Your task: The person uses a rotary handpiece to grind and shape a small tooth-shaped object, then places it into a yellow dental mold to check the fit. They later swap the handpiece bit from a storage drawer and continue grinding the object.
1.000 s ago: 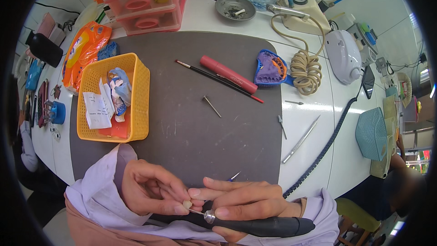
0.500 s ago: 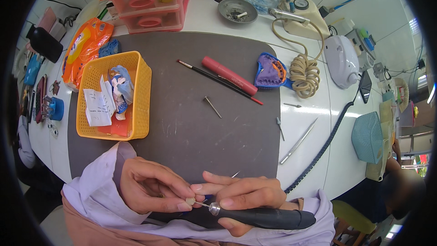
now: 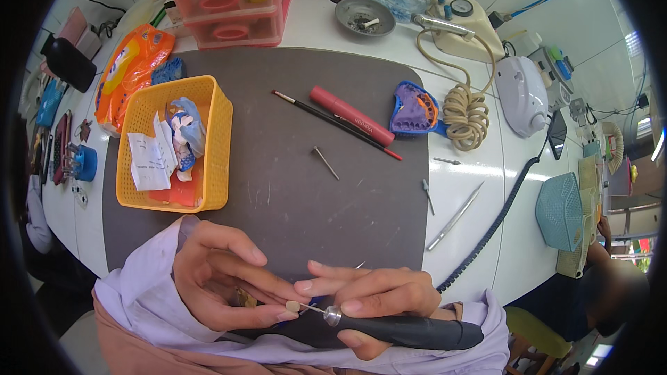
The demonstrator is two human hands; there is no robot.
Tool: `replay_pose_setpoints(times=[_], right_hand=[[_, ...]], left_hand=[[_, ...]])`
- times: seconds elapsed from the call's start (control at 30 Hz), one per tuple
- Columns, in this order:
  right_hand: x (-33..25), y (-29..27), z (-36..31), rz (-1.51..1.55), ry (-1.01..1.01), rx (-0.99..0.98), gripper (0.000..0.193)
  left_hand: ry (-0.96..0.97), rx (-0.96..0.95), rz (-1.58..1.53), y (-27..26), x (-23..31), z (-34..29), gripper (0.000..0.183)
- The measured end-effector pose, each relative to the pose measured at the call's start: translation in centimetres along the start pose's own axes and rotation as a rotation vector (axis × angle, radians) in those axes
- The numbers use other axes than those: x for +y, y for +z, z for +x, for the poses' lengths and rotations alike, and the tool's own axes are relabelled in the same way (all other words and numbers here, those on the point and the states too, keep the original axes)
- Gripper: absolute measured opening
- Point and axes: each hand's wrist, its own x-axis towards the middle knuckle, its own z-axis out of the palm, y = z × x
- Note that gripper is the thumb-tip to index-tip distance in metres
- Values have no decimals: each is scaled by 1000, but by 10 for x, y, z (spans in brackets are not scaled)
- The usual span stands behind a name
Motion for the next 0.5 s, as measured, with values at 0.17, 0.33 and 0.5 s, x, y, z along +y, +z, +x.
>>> replay_pose_setpoints(times=[0.17, 0.33, 0.5], right_hand=[[-3, 4, 0, -103, -5, 6, 39], [2, 5, 3, -350, -89, -8, 33], [3, 4, 2, -353, -95, -13, 33]], left_hand=[[91, -9, 102, -1, -1, 0, 56], [71, 83, 22, 3, -5, -3, 40], [17, 75, 37, 2, -2, -3, 33]])
